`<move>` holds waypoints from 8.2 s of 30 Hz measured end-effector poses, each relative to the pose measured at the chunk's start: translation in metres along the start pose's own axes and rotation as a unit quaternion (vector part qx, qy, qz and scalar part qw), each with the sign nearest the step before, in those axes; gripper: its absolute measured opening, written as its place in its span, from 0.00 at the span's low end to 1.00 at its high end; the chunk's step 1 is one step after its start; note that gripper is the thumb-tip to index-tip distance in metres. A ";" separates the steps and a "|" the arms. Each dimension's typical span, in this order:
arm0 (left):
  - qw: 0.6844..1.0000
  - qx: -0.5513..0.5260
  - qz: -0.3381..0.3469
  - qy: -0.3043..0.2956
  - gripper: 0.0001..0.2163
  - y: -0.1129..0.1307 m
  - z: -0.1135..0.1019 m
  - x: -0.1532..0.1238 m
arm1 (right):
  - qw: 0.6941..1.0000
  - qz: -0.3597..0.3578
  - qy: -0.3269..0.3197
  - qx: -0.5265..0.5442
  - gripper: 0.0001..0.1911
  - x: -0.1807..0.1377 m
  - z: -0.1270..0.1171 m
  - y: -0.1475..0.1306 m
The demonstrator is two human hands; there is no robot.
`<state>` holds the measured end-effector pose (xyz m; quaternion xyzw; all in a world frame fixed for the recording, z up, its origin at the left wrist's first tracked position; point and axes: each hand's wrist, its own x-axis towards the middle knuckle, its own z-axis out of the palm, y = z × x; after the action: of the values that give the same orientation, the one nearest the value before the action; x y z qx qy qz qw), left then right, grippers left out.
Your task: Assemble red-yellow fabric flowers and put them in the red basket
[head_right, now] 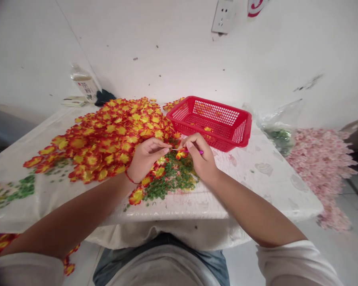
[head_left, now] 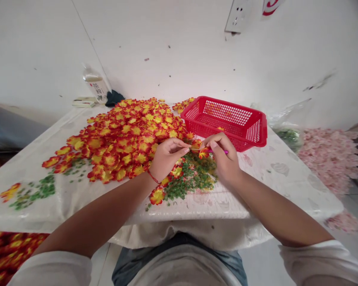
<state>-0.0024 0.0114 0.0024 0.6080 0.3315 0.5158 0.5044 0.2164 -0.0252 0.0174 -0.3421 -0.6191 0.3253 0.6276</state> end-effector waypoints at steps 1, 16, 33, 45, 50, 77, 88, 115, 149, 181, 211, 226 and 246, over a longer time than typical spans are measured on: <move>1.000 -0.002 0.003 -0.006 0.14 0.000 0.000 0.000 | 1.000 0.006 0.002 0.005 0.13 0.000 0.000 0.001; 0.945 0.275 0.174 -0.005 0.01 0.011 -0.004 -0.004 | 0.990 0.113 -0.020 0.077 0.14 0.001 0.000 0.012; 0.845 0.453 0.284 0.000 0.09 0.022 -0.005 -0.008 | 0.978 0.166 -0.100 0.080 0.27 0.009 0.000 0.015; 0.811 0.454 0.368 -0.016 0.06 0.025 -0.007 -0.009 | 0.991 0.118 -0.068 0.000 0.28 -0.001 0.004 0.013; 0.822 0.444 0.357 -0.014 0.05 0.023 -0.005 -0.010 | 0.992 0.103 -0.068 -0.032 0.28 -0.002 0.003 0.015; 0.831 0.440 0.330 -0.086 0.08 0.022 -0.005 -0.004 | 0.989 0.045 -0.077 -0.118 0.22 0.001 0.002 0.006; 0.817 0.500 0.278 0.072 0.17 0.018 -0.010 -0.004 | 0.862 -0.135 0.214 -0.440 0.02 0.053 -0.074 0.002; 0.815 0.541 0.167 -0.124 0.08 0.003 -0.008 -0.005 | 0.915 -0.105 0.110 -0.375 0.03 0.033 -0.046 0.000; 0.958 0.271 0.082 -0.034 0.13 0.004 -0.006 -0.003 | 0.988 0.064 -0.127 0.057 0.16 0.014 -0.018 -0.005; 0.934 0.308 0.172 -0.051 0.08 0.002 -0.003 -0.007 | 0.979 0.111 -0.165 0.037 0.13 0.014 -0.017 0.003; 0.783 0.607 0.136 -0.016 0.12 0.003 -0.014 0.003 | 0.992 0.107 -0.065 -0.011 0.23 0.025 -0.018 0.009; 0.885 0.436 0.160 0.039 0.11 0.006 -0.016 0.005 | 0.992 0.094 -0.072 0.033 0.21 0.019 -0.014 0.001; 0.988 0.131 0.057 0.053 0.12 0.004 -0.001 0.000 | 0.991 0.070 -0.095 0.061 0.17 0.013 -0.011 0.002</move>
<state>-0.0043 0.0105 0.0061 0.6585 0.3871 0.5271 0.3723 0.2277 -0.0134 0.0236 -0.3129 -0.6293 0.4371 0.5612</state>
